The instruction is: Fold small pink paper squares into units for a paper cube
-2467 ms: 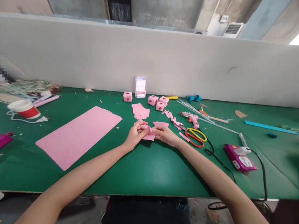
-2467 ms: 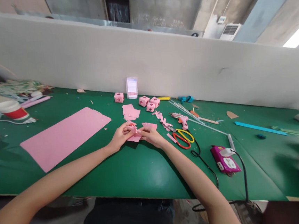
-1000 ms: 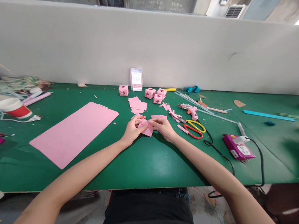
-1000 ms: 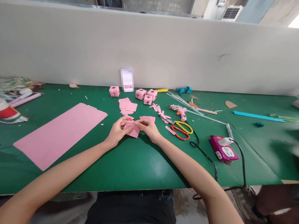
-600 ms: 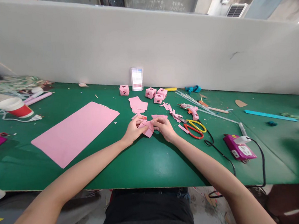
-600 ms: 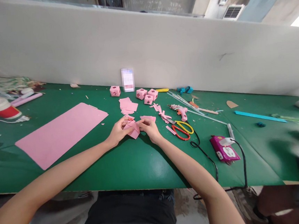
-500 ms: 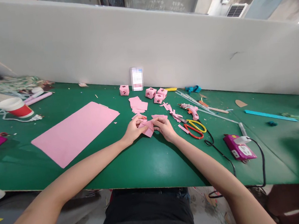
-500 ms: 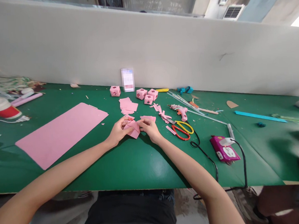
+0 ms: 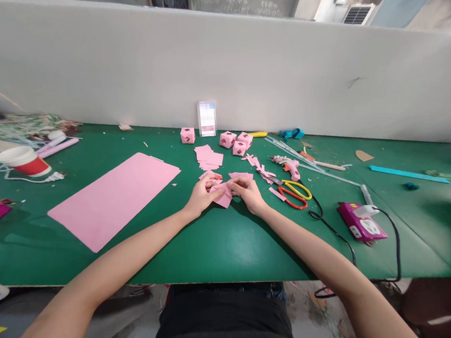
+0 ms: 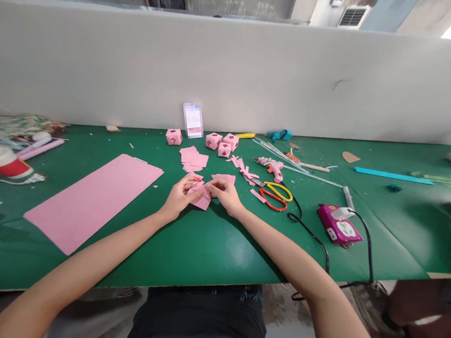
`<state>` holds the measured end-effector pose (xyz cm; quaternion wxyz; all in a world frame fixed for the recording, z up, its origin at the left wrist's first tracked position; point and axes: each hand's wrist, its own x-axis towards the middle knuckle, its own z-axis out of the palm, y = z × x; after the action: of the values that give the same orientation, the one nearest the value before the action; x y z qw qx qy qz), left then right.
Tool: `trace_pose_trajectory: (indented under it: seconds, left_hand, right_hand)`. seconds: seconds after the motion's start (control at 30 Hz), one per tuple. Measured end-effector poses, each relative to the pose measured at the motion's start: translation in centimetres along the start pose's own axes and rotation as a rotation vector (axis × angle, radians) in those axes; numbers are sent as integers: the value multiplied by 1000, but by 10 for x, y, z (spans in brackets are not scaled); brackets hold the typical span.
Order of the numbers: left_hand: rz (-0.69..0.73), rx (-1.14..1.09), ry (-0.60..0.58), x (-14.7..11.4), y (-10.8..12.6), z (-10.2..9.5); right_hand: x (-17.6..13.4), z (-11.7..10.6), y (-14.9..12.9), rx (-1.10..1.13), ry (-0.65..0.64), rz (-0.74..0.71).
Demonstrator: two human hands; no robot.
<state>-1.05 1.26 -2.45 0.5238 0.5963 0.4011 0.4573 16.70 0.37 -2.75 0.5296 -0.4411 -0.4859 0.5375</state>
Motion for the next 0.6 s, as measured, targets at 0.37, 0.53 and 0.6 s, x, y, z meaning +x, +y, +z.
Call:
trace_pose_trajectory:
  seconds: [0.37,0.53,0.6]
  left_hand:
    - [15,-28,56,-2,4,1]
    - [57,-73,42,-2,2,1]
    - [36,-103,19,-1,1,-1]
  right_hand:
    - [1,-2,-1,-2,-59,21]
    - [2,-4,-4,-79,-151,29]
    - [3,-5,-5,-90,-199,45]
